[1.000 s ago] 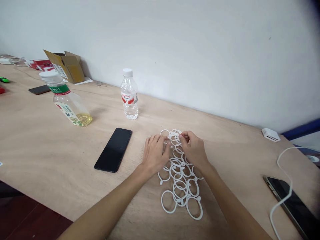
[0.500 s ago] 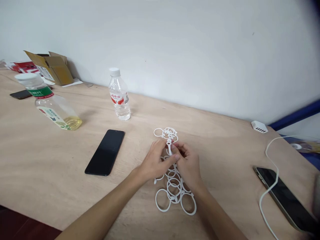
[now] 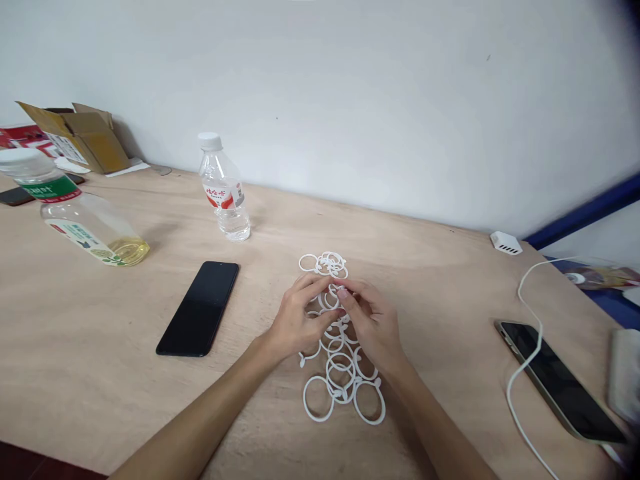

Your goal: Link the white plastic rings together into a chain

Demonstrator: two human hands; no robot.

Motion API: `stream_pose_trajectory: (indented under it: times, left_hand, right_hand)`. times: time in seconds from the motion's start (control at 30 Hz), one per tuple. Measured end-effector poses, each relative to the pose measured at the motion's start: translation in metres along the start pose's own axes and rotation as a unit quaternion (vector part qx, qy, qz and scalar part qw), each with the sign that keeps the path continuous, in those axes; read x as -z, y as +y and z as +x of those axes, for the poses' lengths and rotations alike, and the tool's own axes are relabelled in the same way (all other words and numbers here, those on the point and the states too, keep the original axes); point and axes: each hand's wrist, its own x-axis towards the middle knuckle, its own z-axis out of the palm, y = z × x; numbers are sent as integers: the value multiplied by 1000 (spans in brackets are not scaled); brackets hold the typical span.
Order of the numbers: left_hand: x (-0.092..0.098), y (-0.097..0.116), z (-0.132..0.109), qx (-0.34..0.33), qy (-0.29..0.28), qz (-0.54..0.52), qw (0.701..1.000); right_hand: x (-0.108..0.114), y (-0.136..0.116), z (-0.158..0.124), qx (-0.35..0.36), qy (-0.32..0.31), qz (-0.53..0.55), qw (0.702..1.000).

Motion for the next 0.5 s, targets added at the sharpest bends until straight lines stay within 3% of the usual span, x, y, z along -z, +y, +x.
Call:
stream_pose_trajectory:
  times: [0.27,0.5]
  left_hand:
    - [-1,3,0,55,-51,-48,996]
    - [0,0,2,50,-22,-43,998]
  right_hand:
    - [6,2,2,-67,12,52,996]
    - [4,2,0,-93,-8,66,993]
